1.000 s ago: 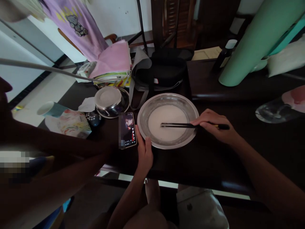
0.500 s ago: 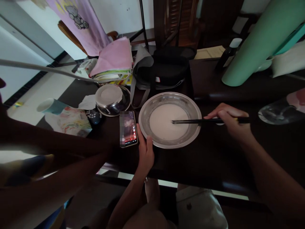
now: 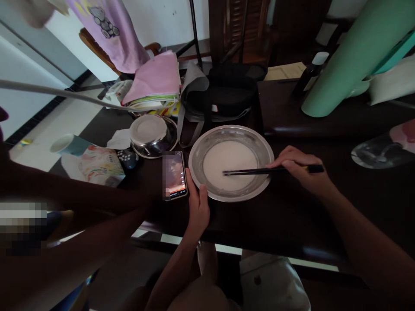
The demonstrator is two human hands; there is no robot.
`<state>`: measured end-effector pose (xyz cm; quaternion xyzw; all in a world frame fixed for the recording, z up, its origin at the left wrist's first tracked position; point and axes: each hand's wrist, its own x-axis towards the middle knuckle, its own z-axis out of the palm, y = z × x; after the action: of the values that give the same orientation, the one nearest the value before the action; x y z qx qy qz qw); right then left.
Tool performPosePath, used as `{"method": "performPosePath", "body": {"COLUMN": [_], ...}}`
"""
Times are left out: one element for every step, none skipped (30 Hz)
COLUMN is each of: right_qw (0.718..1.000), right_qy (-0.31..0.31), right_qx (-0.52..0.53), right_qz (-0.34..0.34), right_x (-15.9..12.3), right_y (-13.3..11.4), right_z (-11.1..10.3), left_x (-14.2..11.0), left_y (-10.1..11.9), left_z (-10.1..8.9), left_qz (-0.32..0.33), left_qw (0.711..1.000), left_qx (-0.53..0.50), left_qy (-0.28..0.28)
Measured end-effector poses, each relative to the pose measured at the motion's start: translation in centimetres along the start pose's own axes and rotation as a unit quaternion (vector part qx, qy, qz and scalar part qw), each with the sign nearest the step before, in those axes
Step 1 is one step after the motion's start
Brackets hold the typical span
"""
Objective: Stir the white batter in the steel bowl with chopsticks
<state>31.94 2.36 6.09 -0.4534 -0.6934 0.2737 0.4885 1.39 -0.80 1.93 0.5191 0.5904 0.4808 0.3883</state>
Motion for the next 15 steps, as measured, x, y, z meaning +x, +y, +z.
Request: {"method": "performPosePath", "body": {"right_qw": [1.0,1.0,0.999,0.998,0.997,0.996,0.996,0.997,0.999,1.0,1.0,1.0,0.999,0.999,0.998], "right_qy": [-0.012,-0.006,0.016,0.046,0.072,0.087,0.085,0.067,0.039,0.011,-0.007,-0.01,0.003,0.027,0.053], "right_qx": [-0.013,-0.026,-0.036,-0.039,-0.033,-0.019,-0.004,0.008,0.013,0.008,-0.004,-0.018,-0.028,-0.032,-0.028], "right_qz": [-0.01,-0.012,-0.004,0.009,0.022,0.031,0.033,0.027,0.014,-0.001,-0.015,-0.023,-0.021,-0.011,0.003], "right_x": [0.06,0.12,0.17,0.18,0.18,0.15,0.12,0.08,0.05,0.03,0.02,0.02,0.01,0.0,-0.02], "right_y": [0.01,0.01,0.02,0.01,0.0,-0.02,-0.03,-0.03,-0.02,0.01,0.05,0.09,0.12,0.13,0.12], "right_z": [0.02,-0.02,-0.1,-0.21,-0.31,-0.38,-0.38,-0.33,-0.25,-0.15,-0.09,-0.07,-0.1,-0.17,-0.25], "left_x": [0.0,-0.01,-0.01,-0.02,-0.02,-0.02,-0.02,-0.02,-0.02,-0.01,-0.01,0.0,0.0,0.0,0.0], "left_y": [0.0,-0.01,-0.01,-0.01,-0.01,-0.02,-0.04,-0.07,-0.11,-0.15,-0.19,-0.22,-0.24,-0.24,-0.23], "left_z": [0.01,0.02,0.03,0.04,0.06,0.07,0.08,0.08,0.09,0.09,0.09,0.08,0.07,0.06,0.06], "left_qz": [0.0,0.0,0.001,0.001,0.001,0.001,0.001,0.001,0.001,0.002,0.004,0.005,0.005,0.005,0.003], "left_qw": [1.0,1.0,1.0,1.0,1.0,1.0,1.0,1.0,1.0,1.0,1.0,1.0,1.0,1.0,1.0], "left_qx": [0.002,0.004,0.005,0.005,0.005,0.003,0.001,-0.001,-0.002,-0.003,-0.002,-0.002,-0.001,-0.001,-0.001], "left_qy": [0.0,0.001,0.002,0.003,0.004,0.005,0.004,0.003,0.003,0.004,0.006,0.007,0.008,0.007,0.004]}}
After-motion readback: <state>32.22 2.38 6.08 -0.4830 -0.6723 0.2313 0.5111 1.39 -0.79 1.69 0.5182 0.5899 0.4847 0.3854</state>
